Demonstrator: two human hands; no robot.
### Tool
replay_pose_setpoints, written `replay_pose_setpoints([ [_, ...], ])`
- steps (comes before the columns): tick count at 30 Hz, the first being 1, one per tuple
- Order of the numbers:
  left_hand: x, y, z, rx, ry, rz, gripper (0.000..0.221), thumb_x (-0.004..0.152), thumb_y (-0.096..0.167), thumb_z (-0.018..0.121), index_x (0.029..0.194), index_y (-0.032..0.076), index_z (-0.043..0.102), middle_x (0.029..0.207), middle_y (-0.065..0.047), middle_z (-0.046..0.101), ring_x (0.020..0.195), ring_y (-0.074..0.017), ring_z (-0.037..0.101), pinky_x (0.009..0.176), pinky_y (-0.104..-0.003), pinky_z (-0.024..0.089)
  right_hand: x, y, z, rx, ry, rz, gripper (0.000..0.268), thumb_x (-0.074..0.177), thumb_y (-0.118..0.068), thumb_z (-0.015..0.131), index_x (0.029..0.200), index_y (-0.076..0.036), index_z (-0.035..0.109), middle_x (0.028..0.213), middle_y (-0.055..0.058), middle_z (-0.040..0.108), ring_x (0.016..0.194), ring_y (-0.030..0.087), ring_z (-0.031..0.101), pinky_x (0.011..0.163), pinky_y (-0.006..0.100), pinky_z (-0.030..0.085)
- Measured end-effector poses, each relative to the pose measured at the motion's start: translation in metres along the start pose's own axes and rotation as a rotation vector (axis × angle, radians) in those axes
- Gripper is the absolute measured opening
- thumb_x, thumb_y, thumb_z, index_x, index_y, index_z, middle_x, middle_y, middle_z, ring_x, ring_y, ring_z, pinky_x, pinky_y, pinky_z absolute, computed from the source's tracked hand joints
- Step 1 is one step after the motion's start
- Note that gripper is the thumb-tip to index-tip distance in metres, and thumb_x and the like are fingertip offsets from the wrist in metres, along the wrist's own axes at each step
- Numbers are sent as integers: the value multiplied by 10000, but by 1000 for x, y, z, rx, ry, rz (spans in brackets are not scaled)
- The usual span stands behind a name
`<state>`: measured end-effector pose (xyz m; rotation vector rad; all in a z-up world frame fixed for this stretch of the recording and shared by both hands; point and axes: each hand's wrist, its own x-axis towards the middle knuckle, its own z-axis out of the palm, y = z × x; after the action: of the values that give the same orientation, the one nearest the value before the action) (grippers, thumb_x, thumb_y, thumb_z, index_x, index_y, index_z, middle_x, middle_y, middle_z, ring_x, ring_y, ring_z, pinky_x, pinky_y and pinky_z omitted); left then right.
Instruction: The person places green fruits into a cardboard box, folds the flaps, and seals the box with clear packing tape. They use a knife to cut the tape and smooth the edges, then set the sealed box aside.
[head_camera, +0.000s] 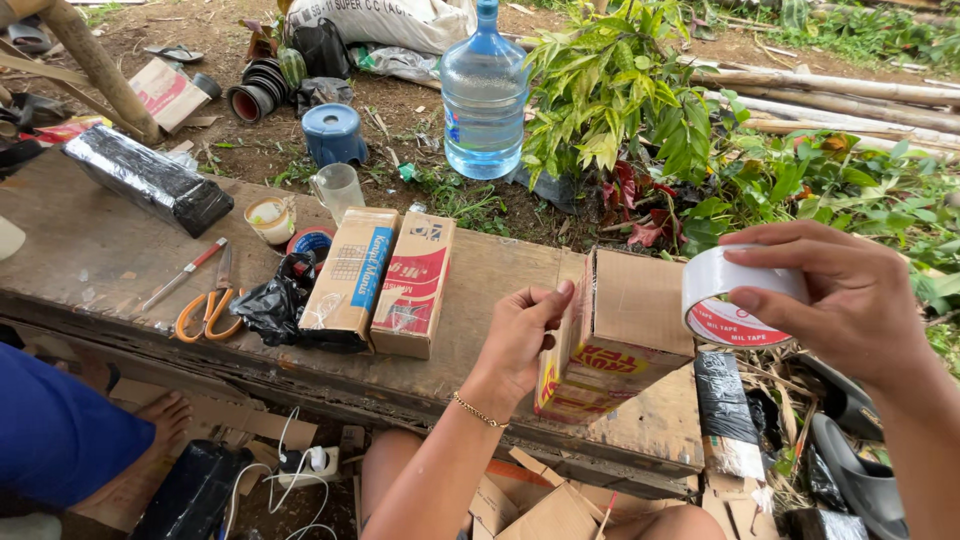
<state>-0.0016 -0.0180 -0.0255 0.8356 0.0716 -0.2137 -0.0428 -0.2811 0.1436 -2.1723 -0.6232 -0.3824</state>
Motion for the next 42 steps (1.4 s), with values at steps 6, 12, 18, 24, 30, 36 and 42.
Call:
replay_pose_setpoints([
  [6, -1, -15, 4, -35, -48, 48, 322, 901, 282, 785, 814, 12, 633, 760, -65, 668, 667, -118, 595, 597, -289, 524, -5, 13, 6, 40, 60, -23, 315, 789, -100, 818, 1088, -21, 761, 1230, 135, 743, 1060, 178, 727, 912, 318, 605],
  [12, 2, -37, -9, 48, 90, 25, 321, 895, 285, 772, 900, 4, 618, 841, -48, 656, 740, -114, 592, 646, -277, 521, -9, 15, 7, 72, 73, 13, 323, 777, -127, 821, 1080, -32, 766, 1245, 124, 739, 1094, 192, 727, 938, 343, 619],
  [18, 3, -37, 5, 171, 274, 467, 441, 883, 153, 782, 1223, 0, 545, 1090, -89, 486, 874, -89, 512, 770, -244, 496, -6, 13, 6, 93, 70, 1, 340, 783, -150, 825, 1097, -34, 767, 1245, 114, 736, 1110, 195, 720, 958, 338, 604],
  [24, -27, -4, 36, 614, -177, 748, 925, 1013, 670, 291, 1628, 5, 102, 1719, -172, 135, 1543, -247, 185, 1235, -414, 187, -9, 15, 8, 68, 58, -11, 359, 763, -142, 841, 1096, -30, 766, 1236, 115, 735, 1073, 184, 716, 925, 313, 594],
  [30, -45, -7, 41, 927, -295, 706, 1147, 889, 858, 28, 1651, 6, -69, 1776, -189, -25, 1650, -354, -39, 1236, -616, -176, -13, 17, 0, 57, 54, -53, 357, 764, -156, 844, 1094, -41, 773, 1224, 121, 740, 1092, 188, 717, 929, 316, 587],
  [36, -62, 42, 47, 1368, -149, 932, 1418, 754, 958, 453, 1659, -22, -29, 1774, -257, 11, 1675, -400, -18, 1333, -583, 0, -11, 14, 0, 26, 27, -50, 375, 776, -211, 846, 1111, -57, 780, 1225, 124, 736, 1113, 198, 711, 953, 329, 580],
  [42, -34, 82, 123, 1761, -561, 839, 1613, 574, 840, 799, 1583, -59, -82, 1598, -306, 261, 1505, -446, 242, 1237, -559, 175, -9, 13, -7, 29, -31, 47, 369, 794, -259, 825, 1113, -75, 798, 1201, 104, 727, 1009, 183, 697, 831, 316, 568],
])
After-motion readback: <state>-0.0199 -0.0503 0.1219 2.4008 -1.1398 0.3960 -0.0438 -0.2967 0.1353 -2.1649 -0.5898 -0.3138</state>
